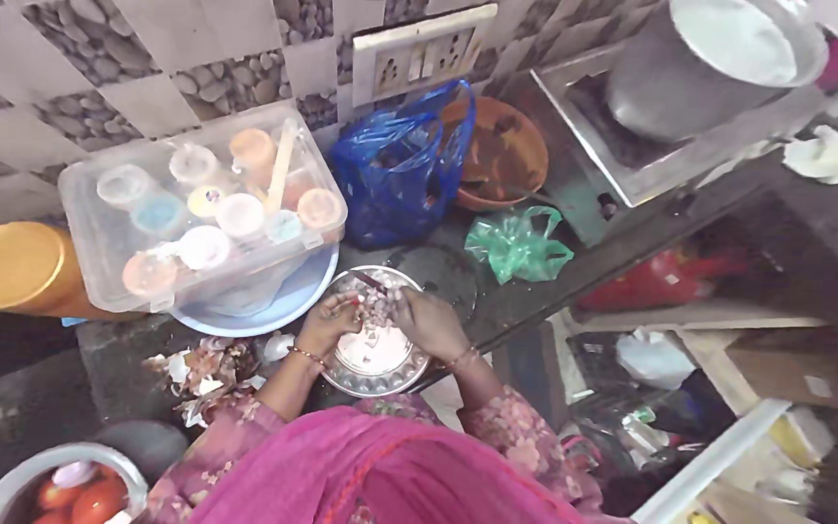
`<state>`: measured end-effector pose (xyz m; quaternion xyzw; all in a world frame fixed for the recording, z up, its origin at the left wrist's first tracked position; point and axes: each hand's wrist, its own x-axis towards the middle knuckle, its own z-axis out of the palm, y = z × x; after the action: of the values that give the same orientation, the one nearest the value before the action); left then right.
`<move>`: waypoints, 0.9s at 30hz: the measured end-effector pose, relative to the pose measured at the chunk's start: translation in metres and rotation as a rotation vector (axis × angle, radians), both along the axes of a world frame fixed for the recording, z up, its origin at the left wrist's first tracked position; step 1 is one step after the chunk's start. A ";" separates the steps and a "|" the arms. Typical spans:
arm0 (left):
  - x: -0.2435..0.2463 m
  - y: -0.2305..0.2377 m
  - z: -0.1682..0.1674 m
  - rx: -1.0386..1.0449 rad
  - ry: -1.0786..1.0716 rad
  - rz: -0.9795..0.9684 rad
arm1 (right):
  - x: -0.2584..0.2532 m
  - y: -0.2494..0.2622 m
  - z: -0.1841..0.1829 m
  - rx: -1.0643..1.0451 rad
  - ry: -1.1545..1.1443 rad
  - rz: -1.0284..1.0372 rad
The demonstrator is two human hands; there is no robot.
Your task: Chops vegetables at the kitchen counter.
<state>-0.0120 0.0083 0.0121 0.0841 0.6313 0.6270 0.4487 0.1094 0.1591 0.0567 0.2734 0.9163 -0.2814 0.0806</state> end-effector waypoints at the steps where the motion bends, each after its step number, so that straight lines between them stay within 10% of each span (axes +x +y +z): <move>1: -0.001 -0.001 0.001 -0.040 0.101 -0.058 | 0.000 0.002 0.001 0.037 0.009 -0.006; 10: 0.000 -0.018 0.001 -0.330 0.858 -0.488 | -0.012 -0.005 -0.024 0.203 0.032 -0.114; 18: 0.010 -0.054 0.006 -0.427 1.008 -0.596 | 0.035 0.004 -0.011 -0.221 0.269 -0.259; 27: 0.032 0.007 0.011 -0.677 0.968 -0.969 | 0.081 -0.032 -0.014 -0.297 0.434 -0.361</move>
<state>0.0202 0.0152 0.0234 0.4748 0.8079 0.0255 0.3482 0.1908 0.1268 0.0429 0.3507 0.7976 -0.4735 -0.1288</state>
